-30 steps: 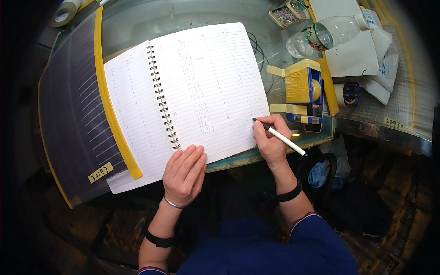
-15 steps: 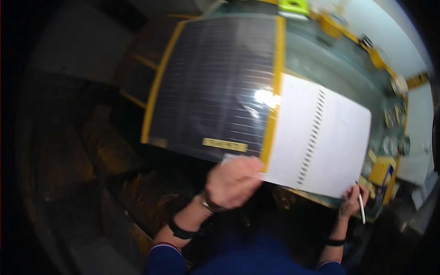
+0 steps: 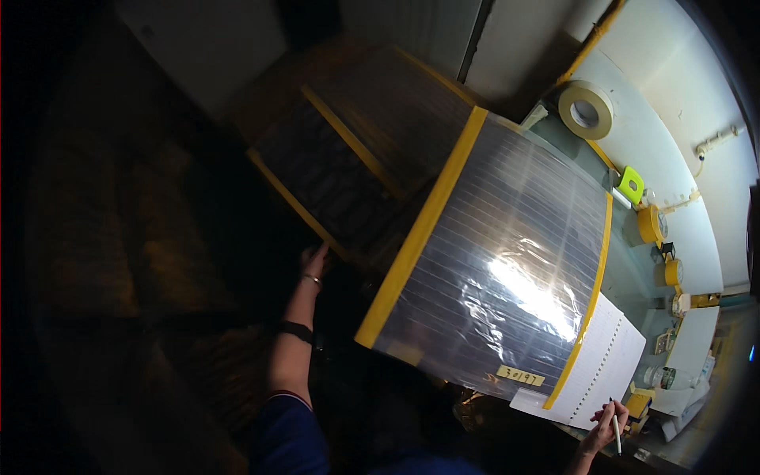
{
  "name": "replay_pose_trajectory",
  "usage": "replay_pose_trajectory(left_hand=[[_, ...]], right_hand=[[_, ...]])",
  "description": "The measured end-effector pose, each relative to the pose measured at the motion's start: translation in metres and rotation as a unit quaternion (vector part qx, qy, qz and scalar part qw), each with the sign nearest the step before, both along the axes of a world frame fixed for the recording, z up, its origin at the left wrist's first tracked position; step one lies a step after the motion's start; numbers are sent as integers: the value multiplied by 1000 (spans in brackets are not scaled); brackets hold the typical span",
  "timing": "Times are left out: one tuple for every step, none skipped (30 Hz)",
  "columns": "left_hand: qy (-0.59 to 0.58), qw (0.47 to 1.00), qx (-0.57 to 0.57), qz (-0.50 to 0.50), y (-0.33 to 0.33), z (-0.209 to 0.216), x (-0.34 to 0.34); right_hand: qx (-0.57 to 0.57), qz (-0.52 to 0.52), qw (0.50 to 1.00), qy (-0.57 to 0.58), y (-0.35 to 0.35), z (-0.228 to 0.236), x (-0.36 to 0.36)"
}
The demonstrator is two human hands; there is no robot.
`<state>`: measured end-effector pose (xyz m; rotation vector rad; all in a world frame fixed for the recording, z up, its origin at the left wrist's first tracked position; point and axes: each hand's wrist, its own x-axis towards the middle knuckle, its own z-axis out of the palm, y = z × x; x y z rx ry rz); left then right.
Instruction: Inspecting and organizing large sheets of material on a light box workstation and recording identification codes in a notebook.
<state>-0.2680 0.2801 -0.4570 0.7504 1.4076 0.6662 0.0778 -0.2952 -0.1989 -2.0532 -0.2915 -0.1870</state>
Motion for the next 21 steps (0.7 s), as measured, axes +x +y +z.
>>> replay_pose_trajectory(left_hand=[[-9,1000,-13,-4,7,-8,12],[34,999,19,17,13,-13,23],[78,995,51,39,18,-16,31],[72,996,46,37,24,-19,35],[109,991,61,48,30,-21,37],[147,984,78,58,36,-20,39],[144,985,76,58,42,-20,38],[141,984,86,66,49,-19,36],[138,983,97,75,56,-16,35],[105,991,36,76,60,10,48],[103,992,35,71,68,10,54],[-27,994,-53,90,79,10,58],[-156,972,-140,109,87,9,59],[-199,961,-156,109,103,-7,46],[-186,969,-135,94,119,-6,41],[-172,975,-113,81,133,0,39],[-152,981,-69,100,136,35,62],[-187,972,-47,133,139,73,72],[-204,970,-34,125,151,97,61],[-202,972,4,121,153,122,51],[-224,968,41,106,162,127,23]], right_hand=[[-13,-4,1000,-9,13,6,-5],[-37,6,999,-15,27,12,-11],[-59,16,998,-19,39,18,-18],[-56,18,998,-20,49,23,-22],[-60,17,998,-25,59,29,-25],[-60,13,998,-19,69,36,-29],[-58,11,998,-11,76,40,-31],[-58,11,998,-14,82,42,-32],[-56,20,998,-7,88,44,-33],[-56,20,998,-4,90,46,-34],[-57,16,998,-6,98,48,-37],[-69,11,998,2,107,49,-40],[-81,8,997,10,113,52,-44],[-67,24,997,6,119,51,-45],[-64,25,998,6,121,52,-46],[-64,33,997,14,122,53,-47],[-71,28,997,16,119,57,-50],[-72,21,997,14,119,60,-51],[-66,26,997,17,118,59,-49],[-62,39,997,9,114,57,-47],[-52,59,997,3,112,55,-44]])
